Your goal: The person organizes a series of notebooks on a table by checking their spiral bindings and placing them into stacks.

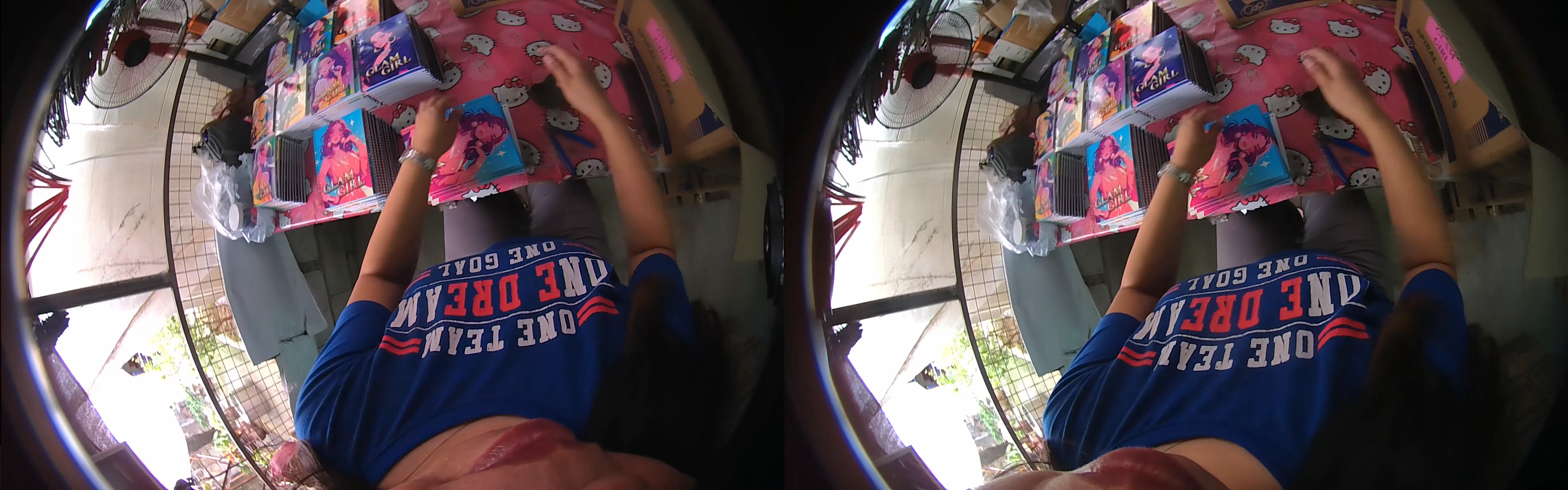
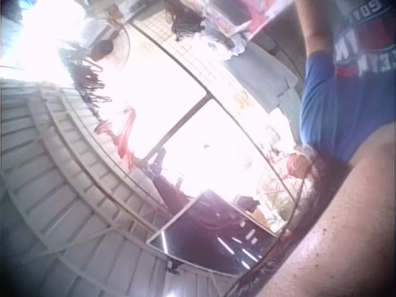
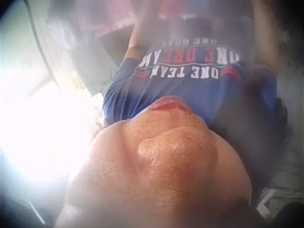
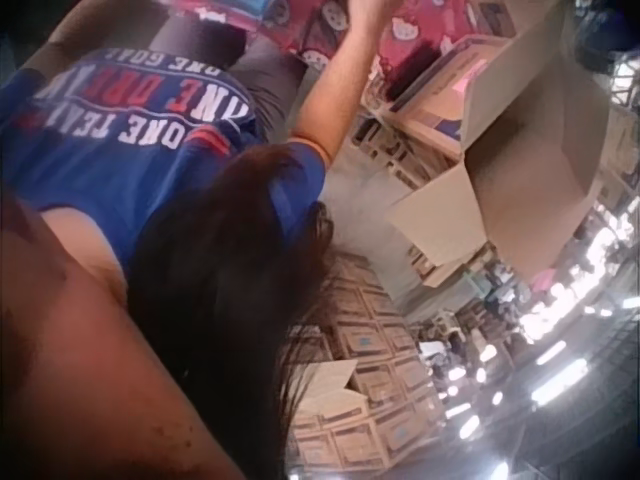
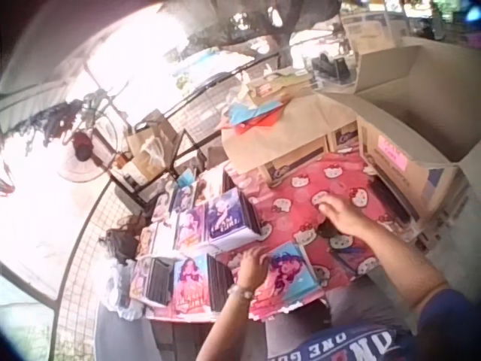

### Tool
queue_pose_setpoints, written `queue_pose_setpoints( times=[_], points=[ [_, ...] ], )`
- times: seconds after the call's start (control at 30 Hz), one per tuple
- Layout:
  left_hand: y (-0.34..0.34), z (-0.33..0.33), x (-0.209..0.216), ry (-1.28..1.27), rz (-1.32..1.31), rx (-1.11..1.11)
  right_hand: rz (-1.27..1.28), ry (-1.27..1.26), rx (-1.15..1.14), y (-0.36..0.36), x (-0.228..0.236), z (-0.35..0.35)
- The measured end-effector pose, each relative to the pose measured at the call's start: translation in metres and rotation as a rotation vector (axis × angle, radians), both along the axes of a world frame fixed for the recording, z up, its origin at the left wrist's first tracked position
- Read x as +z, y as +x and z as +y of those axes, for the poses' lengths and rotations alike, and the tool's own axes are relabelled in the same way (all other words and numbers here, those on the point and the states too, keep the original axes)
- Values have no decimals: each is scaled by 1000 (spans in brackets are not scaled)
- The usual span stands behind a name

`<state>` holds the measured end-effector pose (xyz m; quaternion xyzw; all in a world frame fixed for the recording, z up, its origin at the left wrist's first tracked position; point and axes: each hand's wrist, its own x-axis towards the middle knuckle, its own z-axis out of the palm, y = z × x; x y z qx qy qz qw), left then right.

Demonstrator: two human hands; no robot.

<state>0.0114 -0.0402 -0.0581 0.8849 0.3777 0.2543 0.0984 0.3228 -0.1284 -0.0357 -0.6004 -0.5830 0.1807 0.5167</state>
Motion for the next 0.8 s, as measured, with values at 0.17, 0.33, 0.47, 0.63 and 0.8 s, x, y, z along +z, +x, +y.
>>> queue_pose_setpoints(
  times=[0.17, 0.33, 0.47, 0.63, 0.8],
  points=[
    [19, 6, -14, -223, -4, 58, -51, 32, 119, -25, 10, -31],
    [1, -3, 26, -5, -250, 72, 0, 82, 203, -58, 21, -43],
    [-5, -46, 99, 173, 14, -96, 63, 182, 244, -67, 42, -61],
    [-5, -71, 96, 307, 60, -92, -60, 312, 269, -80, 43, -55],
    [3, -74, 91, 343, 14, -47, -71, 270, 246, -88, 46, -58]
  ],
)
